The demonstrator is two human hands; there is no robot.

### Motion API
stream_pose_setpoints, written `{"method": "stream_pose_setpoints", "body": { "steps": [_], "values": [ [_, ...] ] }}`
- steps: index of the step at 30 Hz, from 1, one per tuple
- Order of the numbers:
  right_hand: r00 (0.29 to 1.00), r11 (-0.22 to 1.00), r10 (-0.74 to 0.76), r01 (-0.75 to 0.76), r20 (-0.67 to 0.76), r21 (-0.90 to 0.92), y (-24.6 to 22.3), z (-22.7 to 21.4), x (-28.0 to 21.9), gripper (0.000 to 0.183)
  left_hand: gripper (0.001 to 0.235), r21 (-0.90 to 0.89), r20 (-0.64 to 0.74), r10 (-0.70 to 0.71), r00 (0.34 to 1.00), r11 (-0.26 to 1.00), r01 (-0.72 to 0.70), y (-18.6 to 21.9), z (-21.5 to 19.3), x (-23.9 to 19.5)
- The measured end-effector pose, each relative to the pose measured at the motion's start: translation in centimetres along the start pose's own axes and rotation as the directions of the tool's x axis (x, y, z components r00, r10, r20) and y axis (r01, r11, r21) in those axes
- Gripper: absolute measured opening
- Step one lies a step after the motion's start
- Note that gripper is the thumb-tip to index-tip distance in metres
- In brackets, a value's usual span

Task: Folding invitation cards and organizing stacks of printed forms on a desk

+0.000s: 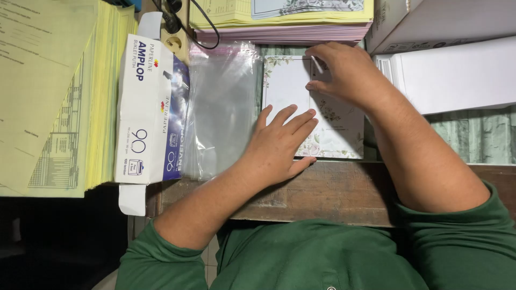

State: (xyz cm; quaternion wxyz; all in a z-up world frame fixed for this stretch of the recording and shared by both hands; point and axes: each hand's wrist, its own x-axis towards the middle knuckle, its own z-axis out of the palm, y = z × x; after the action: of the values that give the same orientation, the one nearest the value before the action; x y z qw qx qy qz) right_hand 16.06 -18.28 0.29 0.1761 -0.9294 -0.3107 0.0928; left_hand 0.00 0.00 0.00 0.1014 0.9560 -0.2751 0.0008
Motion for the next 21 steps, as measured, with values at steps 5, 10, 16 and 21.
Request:
{"method": "stream_pose_setpoints", "body": {
  "steps": [5,10,16,21],
  "values": [
    [0.991,0.992,-0.123,0.124,-0.048,0.027,-4.5,-4.1,-6.4,0.066,0.078,-0.096,-0.006,0.000,1.000,0.995,-0.001,-0.1,-0.4,0.0],
    [0.972,0.979,-0.191,0.199,-0.135,0.050,-3.5,-9.0,-16.3,0.042,0.063,-0.132,-0.040,0.013,0.999,0.991,-0.019,-0.1,-0.5,0.1],
    [0.674,0.859,0.510,-0.432,-0.535,0.275,14.0,-2.9,-30.2,0.009,0.054,-0.079,-0.180,0.020,0.983,0.996,-0.035,0.3,0.2,0.2],
    [0.520,0.654,0.744,-0.696,-0.420,0.296,21.9,0.5,-35.8,0.069,0.058,-0.080,-0.242,0.032,0.970,0.995,-0.053,0.4,0.4,0.1]
  ]
}}
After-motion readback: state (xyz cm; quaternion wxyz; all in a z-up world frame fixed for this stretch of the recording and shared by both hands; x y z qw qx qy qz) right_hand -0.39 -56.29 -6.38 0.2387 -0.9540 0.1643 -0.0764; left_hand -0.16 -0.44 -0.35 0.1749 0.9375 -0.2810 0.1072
